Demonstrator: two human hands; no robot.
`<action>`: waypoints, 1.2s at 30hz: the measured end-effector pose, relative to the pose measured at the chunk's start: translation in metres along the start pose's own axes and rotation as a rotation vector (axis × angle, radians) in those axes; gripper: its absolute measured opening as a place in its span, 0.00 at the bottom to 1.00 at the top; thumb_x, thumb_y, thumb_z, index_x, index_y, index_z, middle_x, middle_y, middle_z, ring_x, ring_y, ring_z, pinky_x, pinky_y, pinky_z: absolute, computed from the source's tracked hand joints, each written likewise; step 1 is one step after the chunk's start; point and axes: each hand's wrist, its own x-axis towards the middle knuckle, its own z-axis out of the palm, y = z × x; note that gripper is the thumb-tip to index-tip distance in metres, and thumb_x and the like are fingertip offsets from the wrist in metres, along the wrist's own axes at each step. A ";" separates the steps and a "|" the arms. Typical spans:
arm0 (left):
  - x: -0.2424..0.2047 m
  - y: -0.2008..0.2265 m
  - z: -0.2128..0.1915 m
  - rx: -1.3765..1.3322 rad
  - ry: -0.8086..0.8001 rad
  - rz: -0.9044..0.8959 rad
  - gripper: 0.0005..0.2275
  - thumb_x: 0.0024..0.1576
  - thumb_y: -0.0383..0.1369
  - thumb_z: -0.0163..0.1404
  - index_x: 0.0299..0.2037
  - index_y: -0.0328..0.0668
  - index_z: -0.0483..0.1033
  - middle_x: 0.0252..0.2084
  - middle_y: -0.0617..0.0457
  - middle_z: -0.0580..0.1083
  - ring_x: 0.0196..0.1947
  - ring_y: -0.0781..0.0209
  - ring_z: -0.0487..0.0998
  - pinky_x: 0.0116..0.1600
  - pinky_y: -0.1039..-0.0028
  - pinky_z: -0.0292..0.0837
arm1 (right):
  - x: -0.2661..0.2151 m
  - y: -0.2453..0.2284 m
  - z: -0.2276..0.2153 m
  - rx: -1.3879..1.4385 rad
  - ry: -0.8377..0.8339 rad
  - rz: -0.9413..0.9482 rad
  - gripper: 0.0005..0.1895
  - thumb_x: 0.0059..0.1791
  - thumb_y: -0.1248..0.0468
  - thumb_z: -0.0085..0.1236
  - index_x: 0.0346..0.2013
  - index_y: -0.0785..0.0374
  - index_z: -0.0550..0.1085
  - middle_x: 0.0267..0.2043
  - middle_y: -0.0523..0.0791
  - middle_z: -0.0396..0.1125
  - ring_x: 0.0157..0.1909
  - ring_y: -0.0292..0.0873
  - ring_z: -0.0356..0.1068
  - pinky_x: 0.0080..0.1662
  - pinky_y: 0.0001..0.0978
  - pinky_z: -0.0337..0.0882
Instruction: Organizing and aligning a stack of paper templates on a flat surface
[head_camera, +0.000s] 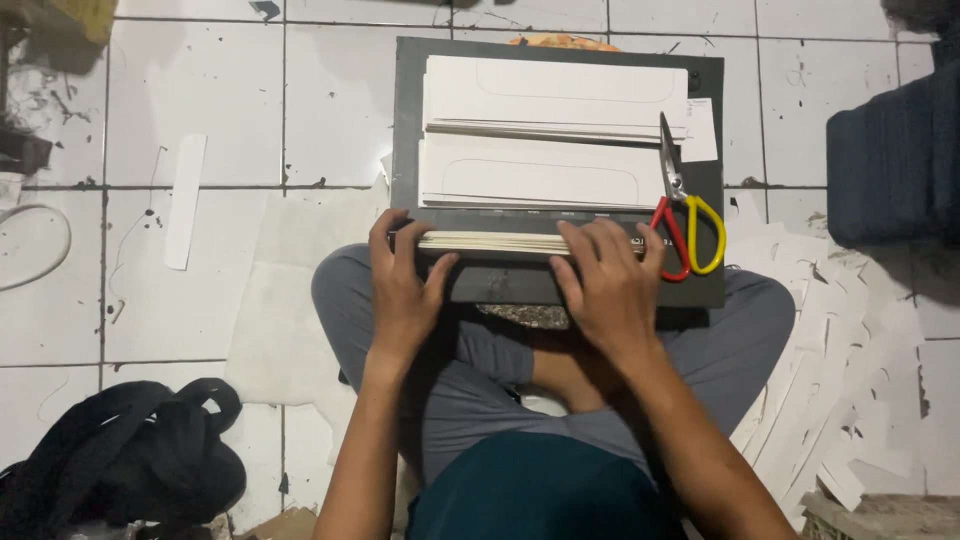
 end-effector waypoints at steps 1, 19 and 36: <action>0.000 0.002 -0.002 -0.004 -0.007 0.000 0.21 0.49 0.31 0.66 0.49 0.39 0.71 0.58 0.37 0.64 0.58 0.32 0.70 0.62 0.48 0.66 | -0.003 0.002 -0.005 -0.003 -0.003 0.006 0.20 0.52 0.52 0.59 0.58 0.52 0.75 0.47 0.43 0.71 0.58 0.46 0.70 0.64 0.57 0.53; -0.006 0.003 0.014 0.063 -0.063 0.084 0.19 0.57 0.29 0.57 0.58 0.46 0.70 0.64 0.39 0.60 0.63 0.36 0.67 0.65 0.48 0.64 | -0.017 -0.011 0.011 0.387 0.113 0.188 0.26 0.55 0.64 0.55 0.68 0.66 0.66 0.68 0.65 0.54 0.70 0.72 0.54 0.66 0.65 0.56; -0.004 0.008 -0.002 0.189 -0.044 0.207 0.29 0.48 0.16 0.55 0.63 0.43 0.70 0.69 0.39 0.63 0.71 0.35 0.59 0.71 0.46 0.53 | -0.025 -0.003 0.018 0.366 0.115 0.137 0.25 0.55 0.68 0.53 0.68 0.66 0.67 0.59 0.59 0.61 0.65 0.65 0.64 0.62 0.55 0.66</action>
